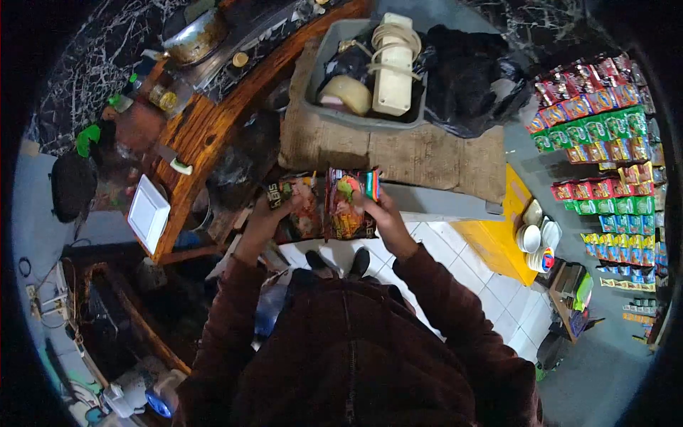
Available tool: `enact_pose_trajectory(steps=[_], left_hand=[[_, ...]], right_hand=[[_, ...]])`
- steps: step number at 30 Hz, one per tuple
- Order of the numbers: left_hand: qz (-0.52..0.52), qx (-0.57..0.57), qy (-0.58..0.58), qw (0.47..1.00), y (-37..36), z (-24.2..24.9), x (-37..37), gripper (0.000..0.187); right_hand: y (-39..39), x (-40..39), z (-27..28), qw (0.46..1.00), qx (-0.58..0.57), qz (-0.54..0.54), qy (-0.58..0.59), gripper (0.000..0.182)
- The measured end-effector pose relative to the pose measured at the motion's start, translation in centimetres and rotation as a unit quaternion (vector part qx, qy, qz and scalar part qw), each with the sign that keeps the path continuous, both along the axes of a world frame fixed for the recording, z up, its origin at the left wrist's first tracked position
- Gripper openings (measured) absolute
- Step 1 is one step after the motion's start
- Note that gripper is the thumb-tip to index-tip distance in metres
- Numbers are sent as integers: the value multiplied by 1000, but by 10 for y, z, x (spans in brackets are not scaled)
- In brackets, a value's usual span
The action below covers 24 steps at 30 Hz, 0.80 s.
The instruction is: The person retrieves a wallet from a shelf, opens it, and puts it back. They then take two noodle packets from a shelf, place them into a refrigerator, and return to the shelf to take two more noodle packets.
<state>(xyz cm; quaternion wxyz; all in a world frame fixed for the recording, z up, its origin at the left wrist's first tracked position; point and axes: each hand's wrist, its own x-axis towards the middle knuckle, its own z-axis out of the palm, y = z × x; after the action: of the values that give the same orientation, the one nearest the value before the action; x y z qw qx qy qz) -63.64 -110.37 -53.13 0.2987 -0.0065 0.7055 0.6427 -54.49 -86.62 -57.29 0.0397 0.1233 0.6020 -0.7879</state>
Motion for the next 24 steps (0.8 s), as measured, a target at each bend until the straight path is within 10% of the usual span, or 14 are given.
enact_pose_trajectory(steps=[24], left_hand=[[-364,47,98,925,-38,-66,-74,87]], right_hand=[[-46,3,1,968,-20,-251,-8,37]])
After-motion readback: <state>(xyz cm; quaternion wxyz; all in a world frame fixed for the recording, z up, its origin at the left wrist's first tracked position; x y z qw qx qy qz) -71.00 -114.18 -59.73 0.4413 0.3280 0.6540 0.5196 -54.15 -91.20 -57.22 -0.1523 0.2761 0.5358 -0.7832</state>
